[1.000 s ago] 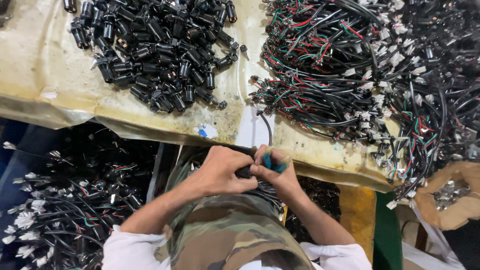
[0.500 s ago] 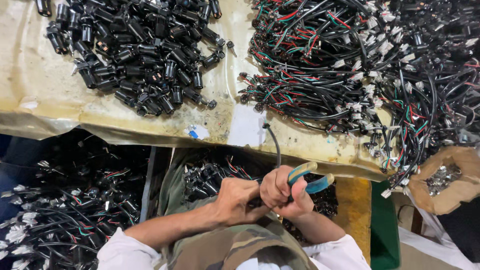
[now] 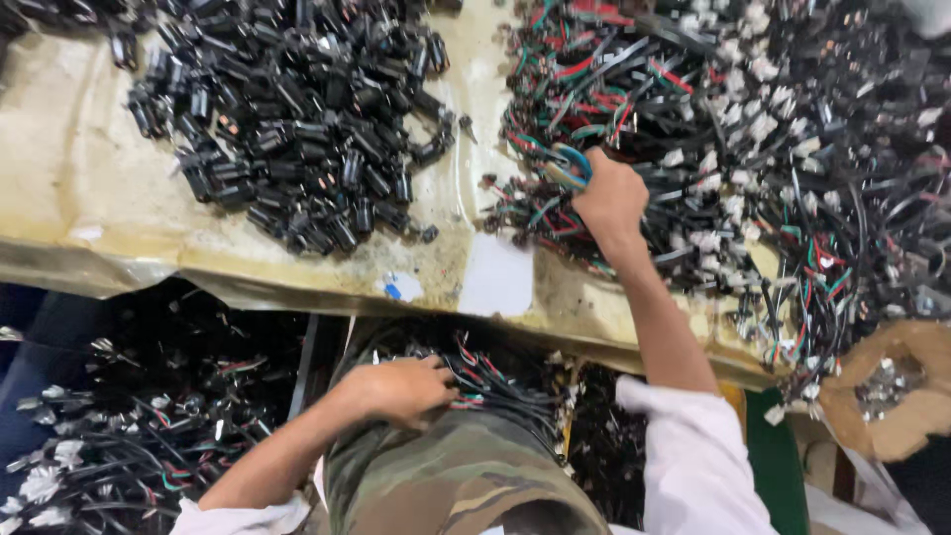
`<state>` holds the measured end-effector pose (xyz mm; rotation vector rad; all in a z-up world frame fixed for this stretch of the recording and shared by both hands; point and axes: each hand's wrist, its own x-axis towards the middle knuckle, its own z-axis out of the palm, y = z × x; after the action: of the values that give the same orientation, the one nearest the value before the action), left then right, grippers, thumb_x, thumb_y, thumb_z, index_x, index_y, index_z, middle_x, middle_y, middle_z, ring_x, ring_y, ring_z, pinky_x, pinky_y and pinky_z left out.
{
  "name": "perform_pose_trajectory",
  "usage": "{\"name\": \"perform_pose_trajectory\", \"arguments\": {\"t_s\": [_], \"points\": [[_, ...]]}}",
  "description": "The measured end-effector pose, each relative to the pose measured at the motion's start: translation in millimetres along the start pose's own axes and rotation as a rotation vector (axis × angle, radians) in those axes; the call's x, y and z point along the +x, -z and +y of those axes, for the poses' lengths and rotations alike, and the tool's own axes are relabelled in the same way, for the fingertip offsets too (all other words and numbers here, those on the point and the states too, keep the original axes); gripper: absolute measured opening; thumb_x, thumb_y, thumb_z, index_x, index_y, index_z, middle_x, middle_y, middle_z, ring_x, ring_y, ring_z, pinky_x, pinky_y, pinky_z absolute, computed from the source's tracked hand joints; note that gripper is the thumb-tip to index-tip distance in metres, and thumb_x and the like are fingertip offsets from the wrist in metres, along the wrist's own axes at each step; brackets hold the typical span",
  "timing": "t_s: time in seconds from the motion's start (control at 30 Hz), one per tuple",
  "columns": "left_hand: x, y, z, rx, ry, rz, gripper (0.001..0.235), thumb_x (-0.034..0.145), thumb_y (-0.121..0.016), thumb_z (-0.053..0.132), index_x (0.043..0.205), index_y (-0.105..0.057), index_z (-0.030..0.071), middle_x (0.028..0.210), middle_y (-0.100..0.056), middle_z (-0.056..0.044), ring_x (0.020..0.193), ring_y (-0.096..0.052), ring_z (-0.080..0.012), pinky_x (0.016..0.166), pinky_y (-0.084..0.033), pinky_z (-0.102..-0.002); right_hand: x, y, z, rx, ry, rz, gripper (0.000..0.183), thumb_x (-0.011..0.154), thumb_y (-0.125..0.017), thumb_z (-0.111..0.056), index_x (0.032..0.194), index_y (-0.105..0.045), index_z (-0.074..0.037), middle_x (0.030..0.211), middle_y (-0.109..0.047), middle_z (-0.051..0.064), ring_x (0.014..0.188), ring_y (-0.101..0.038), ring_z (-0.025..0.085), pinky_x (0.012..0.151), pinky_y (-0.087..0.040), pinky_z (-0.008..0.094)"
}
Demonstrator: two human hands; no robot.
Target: The person repeatedly picks up black cylindrical components and wire harnesses from a table, uses pliers to strip or adjust wires, and assembles the components together. The person places finished assemblies into a bin below the table.
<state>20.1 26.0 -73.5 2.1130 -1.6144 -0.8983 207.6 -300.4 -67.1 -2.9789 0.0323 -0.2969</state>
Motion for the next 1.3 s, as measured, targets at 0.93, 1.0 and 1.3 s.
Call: {"name": "perform_pose_trajectory", "arguments": {"t_s": [0.93,1.0,1.3], "points": [[8,90,-64,-0.090,0.101,1.540,0.042,0.071,-0.094,0.020,0.104,-0.073,0.004,0.105,-0.064,-0.012,0.100,-0.062,-0.0259,0.086,-0.052,-0.036,-90,41,-55,0.665,0.260,0.031,0.026,0.075,-0.075,0.001,0.100,-0.077,-0.005,0.093,-0.075,0.009,0.079,-0.070,0.014,0.068,-0.056,0.029],[3,75,-57,-0.245,0.106,1.517,0.042,0.074,-0.094,0.020,0.103,-0.070,0.003,0.107,-0.066,-0.010,0.101,-0.065,-0.0207,0.087,-0.054,-0.032,-91,55,-51,0.710,0.089,0.138,0.018,0.082,-0.072,-0.001,0.099,-0.077,-0.007,0.092,-0.075,0.007,0.075,-0.068,0.013,0.066,-0.054,0.028],[30,43,-34,-0.944,0.083,1.320,0.044,0.083,-0.089,0.015,0.108,-0.055,0.006,0.090,-0.065,0.003,0.082,-0.058,-0.0043,0.072,-0.049,-0.021,-145,29,-58,0.404,0.312,-0.220,0.033,0.072,-0.086,-0.012,0.096,-0.066,-0.005,0.093,-0.063,0.014,0.080,-0.065,0.038,0.066,-0.052,0.045]]}}
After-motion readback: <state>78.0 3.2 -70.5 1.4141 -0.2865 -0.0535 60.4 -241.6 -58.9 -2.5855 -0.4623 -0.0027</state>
